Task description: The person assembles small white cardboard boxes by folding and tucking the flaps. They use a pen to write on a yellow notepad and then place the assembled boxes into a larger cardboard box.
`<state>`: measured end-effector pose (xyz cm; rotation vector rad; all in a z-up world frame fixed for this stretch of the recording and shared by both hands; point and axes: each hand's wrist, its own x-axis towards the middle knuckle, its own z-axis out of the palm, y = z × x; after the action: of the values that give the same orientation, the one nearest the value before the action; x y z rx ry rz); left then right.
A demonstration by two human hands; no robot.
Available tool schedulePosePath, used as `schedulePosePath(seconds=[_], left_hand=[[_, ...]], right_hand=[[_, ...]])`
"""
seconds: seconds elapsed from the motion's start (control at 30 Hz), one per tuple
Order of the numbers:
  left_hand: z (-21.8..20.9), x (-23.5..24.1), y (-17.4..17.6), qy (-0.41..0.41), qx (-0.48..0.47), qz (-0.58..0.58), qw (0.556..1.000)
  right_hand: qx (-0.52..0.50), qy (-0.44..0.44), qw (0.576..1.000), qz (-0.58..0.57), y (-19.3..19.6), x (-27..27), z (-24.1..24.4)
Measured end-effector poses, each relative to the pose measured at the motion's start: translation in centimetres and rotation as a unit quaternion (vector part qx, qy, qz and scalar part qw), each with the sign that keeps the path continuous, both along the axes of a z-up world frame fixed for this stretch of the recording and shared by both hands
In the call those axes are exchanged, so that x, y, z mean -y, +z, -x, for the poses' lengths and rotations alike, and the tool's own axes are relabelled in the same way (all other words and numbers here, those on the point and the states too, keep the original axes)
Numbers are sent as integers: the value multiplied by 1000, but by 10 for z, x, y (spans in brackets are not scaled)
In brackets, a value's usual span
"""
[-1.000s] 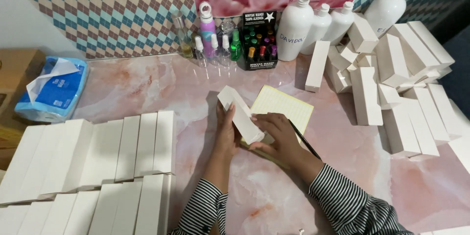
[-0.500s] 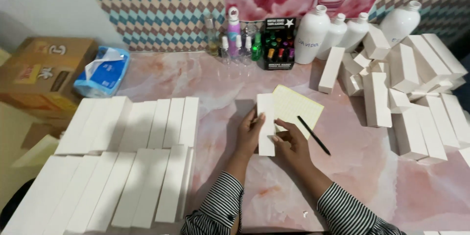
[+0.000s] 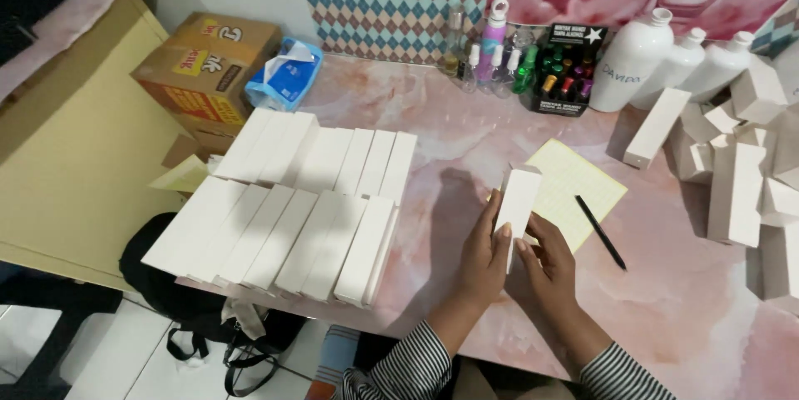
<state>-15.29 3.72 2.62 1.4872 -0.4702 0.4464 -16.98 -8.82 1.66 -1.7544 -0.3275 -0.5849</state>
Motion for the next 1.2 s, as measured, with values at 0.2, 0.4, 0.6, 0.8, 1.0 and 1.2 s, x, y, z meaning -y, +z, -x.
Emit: schedulePosePath(seconds=[0.2, 0.4, 0.6, 0.8, 1.0, 1.2], left_hand=[[32, -42, 36, -43, -53, -90, 994], [35, -105, 110, 38, 34, -211, 976], [-26, -167, 122, 145, 101, -358, 917], [-79, -217, 101, 200, -1, -484, 852], [-118, -253, 78, 189, -92, -552, 807], [-132, -271, 50, 185, -119, -598, 771]], right_hand=[[13, 36, 999, 26, 8, -28, 9], [-85, 157, 978, -111, 56, -78, -3], [-155, 262, 928, -215, 105, -147, -44], [-267, 308, 882, -236, 87, -201, -120], [-361, 313, 849, -228, 131, -243, -127], [-438, 295, 820, -219, 73, -267, -173]])
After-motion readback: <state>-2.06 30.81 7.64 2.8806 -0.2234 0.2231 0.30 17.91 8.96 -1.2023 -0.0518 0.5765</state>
